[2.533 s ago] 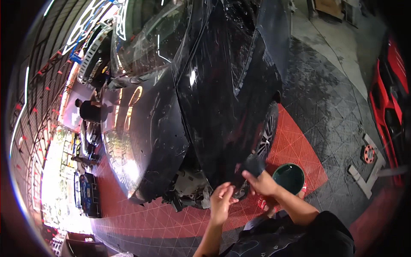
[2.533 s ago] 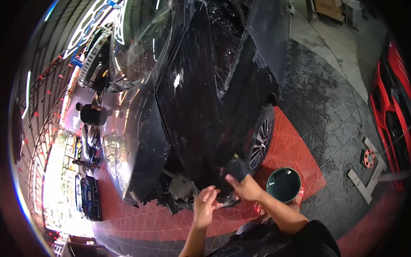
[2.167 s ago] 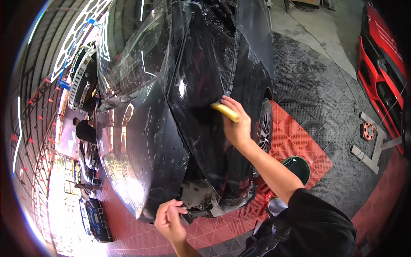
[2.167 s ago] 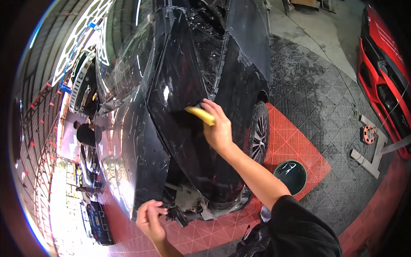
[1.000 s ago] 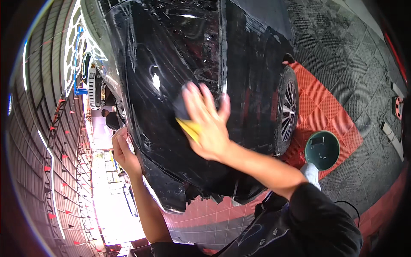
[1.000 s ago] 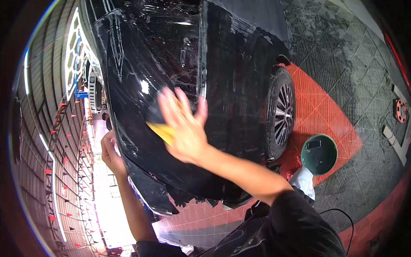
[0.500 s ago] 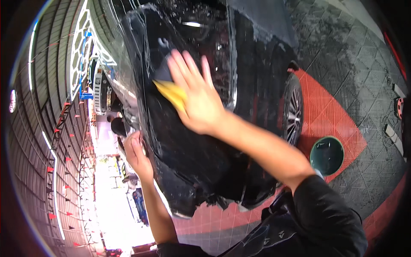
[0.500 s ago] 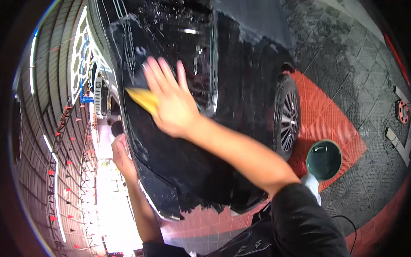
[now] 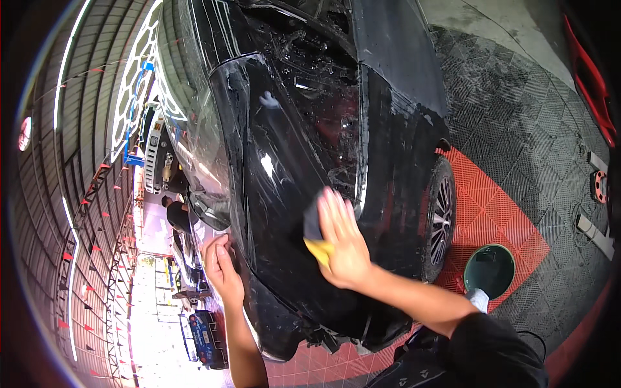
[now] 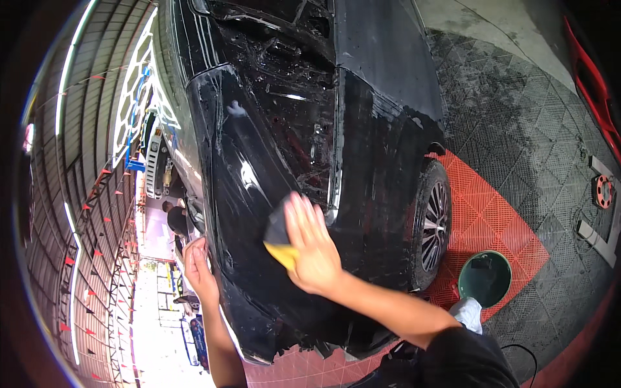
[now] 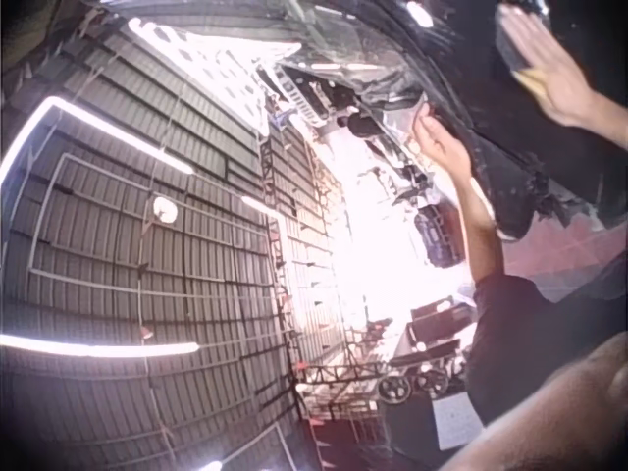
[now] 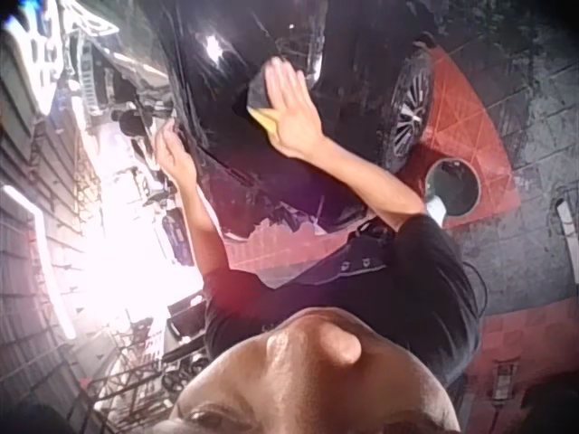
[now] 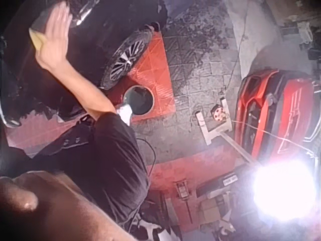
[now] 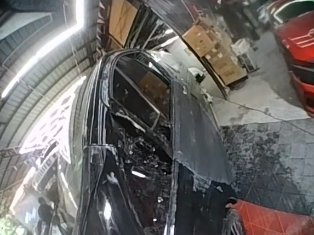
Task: The recorder is wet sanding the black front fender of a car using a yellow sanding block and water from a green bucket.
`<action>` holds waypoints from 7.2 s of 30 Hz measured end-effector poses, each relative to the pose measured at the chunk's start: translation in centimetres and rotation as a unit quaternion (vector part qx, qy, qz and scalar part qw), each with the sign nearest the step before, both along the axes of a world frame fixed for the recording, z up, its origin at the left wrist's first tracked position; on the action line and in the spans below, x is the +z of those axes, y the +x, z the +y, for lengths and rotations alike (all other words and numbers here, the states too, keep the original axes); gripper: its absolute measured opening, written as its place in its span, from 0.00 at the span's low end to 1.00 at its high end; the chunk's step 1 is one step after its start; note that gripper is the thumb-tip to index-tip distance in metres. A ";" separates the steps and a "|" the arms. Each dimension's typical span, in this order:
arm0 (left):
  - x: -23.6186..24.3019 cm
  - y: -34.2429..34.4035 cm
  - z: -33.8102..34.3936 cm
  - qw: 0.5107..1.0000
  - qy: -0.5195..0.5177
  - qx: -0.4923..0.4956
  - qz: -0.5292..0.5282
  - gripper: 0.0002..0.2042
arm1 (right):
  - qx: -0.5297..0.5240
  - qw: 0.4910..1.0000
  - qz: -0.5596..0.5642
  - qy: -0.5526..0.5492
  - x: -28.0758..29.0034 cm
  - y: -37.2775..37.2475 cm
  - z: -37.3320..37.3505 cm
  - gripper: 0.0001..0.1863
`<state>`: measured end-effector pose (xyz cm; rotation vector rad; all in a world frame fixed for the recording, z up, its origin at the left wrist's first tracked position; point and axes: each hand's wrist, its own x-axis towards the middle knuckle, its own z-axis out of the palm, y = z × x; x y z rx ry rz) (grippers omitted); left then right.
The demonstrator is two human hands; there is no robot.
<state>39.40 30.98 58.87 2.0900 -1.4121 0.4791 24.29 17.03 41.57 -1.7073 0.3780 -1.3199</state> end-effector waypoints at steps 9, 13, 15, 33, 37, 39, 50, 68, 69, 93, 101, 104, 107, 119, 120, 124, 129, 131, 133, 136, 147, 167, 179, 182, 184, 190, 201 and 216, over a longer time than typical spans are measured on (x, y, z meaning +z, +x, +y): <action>0.0 -0.8 -1.0 1.000 0.003 0.025 0.001 0.14 | -0.054 0.998 -0.030 0.000 4.3 1.6 -4.8 0.38; 0.1 -0.5 -0.8 0.998 0.040 0.021 -0.033 0.14 | -0.008 0.997 -0.023 0.074 0.8 0.2 -0.4 0.49; -0.1 -0.2 -0.6 1.000 0.005 0.015 0.010 0.15 | -0.045 0.997 -0.033 0.050 3.6 0.8 -4.4 0.51; -0.1 -1.0 -1.4 0.999 0.018 0.038 0.019 0.16 | -0.012 0.999 -0.035 0.027 1.1 0.6 -4.3 0.50; 0.3 -1.1 -0.7 0.999 0.015 0.050 0.006 0.16 | -0.024 0.998 -0.047 0.021 4.3 1.6 -6.7 0.49; 0.3 -1.5 -0.8 0.998 -0.002 0.063 0.001 0.16 | 0.017 0.998 -0.050 0.030 2.6 0.8 -4.7 0.49; 0.6 -1.2 -0.7 0.996 0.049 0.072 -0.036 0.19 | -0.038 0.997 -0.060 0.011 3.5 1.9 -6.6 0.48; 0.5 -1.4 -1.4 0.997 0.014 0.063 -0.030 0.17 | -0.053 0.997 -0.058 -0.012 7.8 2.9 -9.6 0.46; 0.3 -1.5 -1.7 0.998 0.003 0.054 -0.022 0.15 | -0.064 0.996 -0.062 -0.006 8.2 3.1 -10.3 0.45; 0.7 -2.1 -1.9 0.998 0.013 0.050 -0.041 0.13 | -0.175 0.980 -0.060 -0.071 13.7 7.7 -16.4 0.40; 1.0 -2.2 -1.6 0.998 0.011 0.053 -0.038 0.12 | -0.171 0.983 -0.036 -0.063 15.0 7.3 -17.5 0.38; 0.3 -1.8 -2.1 0.998 -0.007 0.048 -0.035 0.12 | -0.160 0.986 -0.028 -0.046 15.4 7.7 -18.3 0.38; 0.4 -2.4 -2.3 0.998 -0.002 0.057 -0.037 0.12 | -0.177 0.979 -0.027 -0.092 13.5 6.8 -17.3 0.39; 0.2 -1.4 -1.9 0.998 -0.005 0.056 -0.019 0.13 | -0.048 0.996 -0.073 0.034 6.0 3.2 -7.9 0.48; 0.2 -1.1 -1.8 0.998 0.000 0.057 -0.015 0.13 | -0.047 0.996 -0.064 0.038 7.7 2.9 -9.1 0.49; -0.1 -0.8 -1.6 0.998 -0.015 0.053 -0.008 0.14 | -0.113 0.991 -0.067 0.005 10.2 5.1 -11.6 0.45; 0.6 -1.3 -0.9 0.998 -0.008 0.064 -0.023 0.16 | 0.020 0.998 -0.031 0.057 3.3 0.9 -2.8 0.51; 0.2 -1.0 -0.9 0.998 -0.010 0.066 -0.010 0.16 | 0.009 0.998 -0.023 0.049 4.1 0.7 -3.5 0.50; -0.3 -1.0 -1.4 0.998 -0.012 0.064 0.021 0.17 | -0.061 0.993 -0.091 0.037 7.0 2.5 -8.3 0.49; -0.2 -1.1 -1.4 0.998 -0.016 0.055 0.026 0.18 | -0.099 0.991 -0.082 0.026 8.0 4.1 -10.0 0.49; 0.0 -0.7 -0.4 0.992 -0.028 0.096 0.074 0.20 | -0.007 0.995 -0.049 0.084 3.5 1.1 -4.8 0.49; 0.3 -2.1 -1.3 0.987 -0.039 0.153 0.037 0.21 | 0.026 0.998 -0.032 0.041 -6.0 -1.3 0.7 0.49; 0.1 -2.8 -1.8 0.989 -0.036 0.145 0.018 0.21 | -0.004 0.996 0.063 -0.069 -9.6 -3.7 -0.2 0.41; 0.0 -3.1 -2.2 0.983 -0.037 0.180 0.025 0.21 | 0.017 0.999 -0.006 0.035 -6.9 -3.0 -0.1 0.44; 0.3 -2.6 -1.5 0.980 -0.068 0.177 0.060 0.21 | 0.017 0.999 0.032 0.017 -8.6 -3.6 0.0 0.44; 0.0 -3.0 -2.3 0.983 -0.045 0.180 0.000 0.21 | -0.005 0.997 0.066 0.037 -8.3 -3.4 0.0 0.48; 0.3 -2.4 -1.7 0.973 -0.091 0.209 0.030 0.19 | -0.027 0.998 0.005 0.063 -6.3 -2.3 0.2 0.34; 0.2 -2.0 -1.5 0.982 -0.073 0.172 0.021 0.20 | -0.091 0.982 0.163 -0.016 -9.0 -3.0 -2.0 0.40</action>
